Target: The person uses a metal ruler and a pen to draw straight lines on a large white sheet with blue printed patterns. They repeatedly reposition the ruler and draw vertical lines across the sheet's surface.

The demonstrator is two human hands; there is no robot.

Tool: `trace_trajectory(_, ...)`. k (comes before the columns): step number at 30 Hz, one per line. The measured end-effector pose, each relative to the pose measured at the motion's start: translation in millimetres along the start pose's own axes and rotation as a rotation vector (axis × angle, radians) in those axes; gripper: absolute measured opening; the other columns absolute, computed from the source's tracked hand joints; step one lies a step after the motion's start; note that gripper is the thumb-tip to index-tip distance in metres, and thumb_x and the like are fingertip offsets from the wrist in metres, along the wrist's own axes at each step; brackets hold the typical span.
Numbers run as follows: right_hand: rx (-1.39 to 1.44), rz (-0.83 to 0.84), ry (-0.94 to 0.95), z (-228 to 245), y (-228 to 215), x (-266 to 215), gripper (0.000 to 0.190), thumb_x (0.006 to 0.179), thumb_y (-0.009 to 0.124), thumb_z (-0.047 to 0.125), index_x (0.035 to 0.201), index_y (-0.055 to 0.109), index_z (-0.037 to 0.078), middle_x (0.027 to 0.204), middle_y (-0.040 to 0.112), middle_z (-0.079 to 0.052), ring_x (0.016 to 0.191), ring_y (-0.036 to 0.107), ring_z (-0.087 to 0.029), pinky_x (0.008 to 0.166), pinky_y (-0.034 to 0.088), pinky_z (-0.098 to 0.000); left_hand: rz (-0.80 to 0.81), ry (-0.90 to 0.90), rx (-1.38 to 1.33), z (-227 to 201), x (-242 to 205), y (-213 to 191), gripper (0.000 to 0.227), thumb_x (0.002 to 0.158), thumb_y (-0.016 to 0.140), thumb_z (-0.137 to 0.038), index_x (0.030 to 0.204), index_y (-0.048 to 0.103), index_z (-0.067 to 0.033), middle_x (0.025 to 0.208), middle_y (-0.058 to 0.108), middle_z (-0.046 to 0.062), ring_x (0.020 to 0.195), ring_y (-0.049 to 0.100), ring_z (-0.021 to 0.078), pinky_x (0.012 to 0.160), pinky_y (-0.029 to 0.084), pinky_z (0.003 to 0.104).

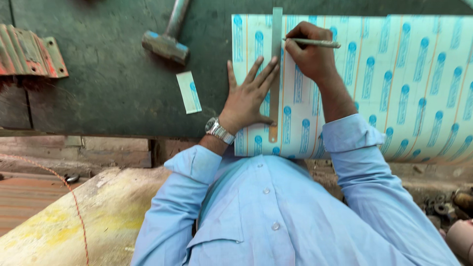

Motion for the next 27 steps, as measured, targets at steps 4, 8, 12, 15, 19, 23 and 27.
trace_trajectory(4,-0.035,0.053,-0.007,7.4,0.9,-28.9,0.006,0.096,0.073,0.003,0.101,0.075,0.000,0.086,0.074,-0.011,0.071,0.070,-0.014,0.064,0.055,-0.0287,0.004,0.005,-0.007,-1.3,-3.7,5.7,0.149,0.046,0.093,-0.067,0.165,0.020,-0.0150,0.173,0.013,-0.001,0.160,0.008,0.0241,0.114,-0.008,0.086)
trace_trajectory(8,-0.024,0.096,0.010,16.8,3.2,-54.0,0.003,0.097,0.073,0.001,0.097,0.075,-0.002,0.087,0.074,-0.011,0.073,0.070,-0.015,0.065,0.054,-0.0289,0.017,0.014,0.005,2.7,-2.7,13.2,0.151,0.046,0.093,-0.069,0.166,0.019,-0.0161,0.173,0.013,0.000,0.160,0.008,0.0255,0.114,-0.008,0.086)
trace_trajectory(12,0.002,0.162,0.099,23.8,2.7,-72.7,0.004,0.096,0.074,0.002,0.099,0.075,-0.001,0.083,0.072,-0.010,0.069,0.068,-0.015,0.062,0.053,-0.0288,-0.013,0.023,0.026,5.6,-1.9,19.2,0.152,0.046,0.093,-0.071,0.166,0.018,-0.0164,0.173,0.018,0.001,0.160,0.011,0.0266,0.113,-0.007,0.087)
trace_trajectory(15,0.036,0.193,0.131,28.9,3.8,-86.2,0.004,0.097,0.074,0.003,0.097,0.074,-0.002,0.084,0.073,-0.010,0.070,0.068,-0.014,0.063,0.054,-0.0275,-0.042,0.036,0.026,7.4,-1.6,24.3,0.150,0.048,0.093,-0.074,0.165,0.020,-0.0165,0.170,0.025,0.004,0.157,0.018,0.0282,0.112,-0.005,0.087)
trace_trajectory(19,0.099,0.229,0.155,31.7,5.7,-101.6,0.007,0.100,0.073,0.003,0.096,0.073,-0.002,0.087,0.073,-0.009,0.073,0.069,-0.013,0.064,0.054,-0.0257,-0.071,0.044,0.012,9.4,-1.8,30.2,0.143,0.047,0.094,-0.073,0.159,0.029,-0.0126,0.157,0.042,0.009,0.147,0.033,0.0323,0.109,0.004,0.084)
trace_trajectory(23,0.056,0.239,0.151,29.2,8.0,-109.9,0.005,0.099,0.072,0.001,0.098,0.074,-0.003,0.082,0.072,-0.010,0.072,0.068,-0.014,0.063,0.054,-0.0268,-0.109,0.075,-0.014,11.7,-5.7,33.9,0.128,0.050,0.096,-0.070,0.151,0.042,-0.0100,0.137,0.059,0.008,0.133,0.051,0.0296,0.105,0.022,0.078)
trace_trajectory(27,0.055,0.243,0.187,24.1,10.4,-117.0,0.005,0.098,0.070,0.000,0.099,0.074,-0.003,0.085,0.071,-0.010,0.072,0.067,-0.014,0.063,0.054,-0.0269,-0.188,0.123,0.003,12.2,-6.6,36.7,0.120,0.049,0.096,-0.072,0.141,0.050,-0.0095,0.124,0.063,0.009,0.121,0.057,0.0298,0.098,0.032,0.069)
Point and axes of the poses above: each hand's wrist, its own x-axis towards the middle knuckle, its own y-axis out of the palm, z = x × y, the point moved 6 cm from there along x, towards the middle knuckle
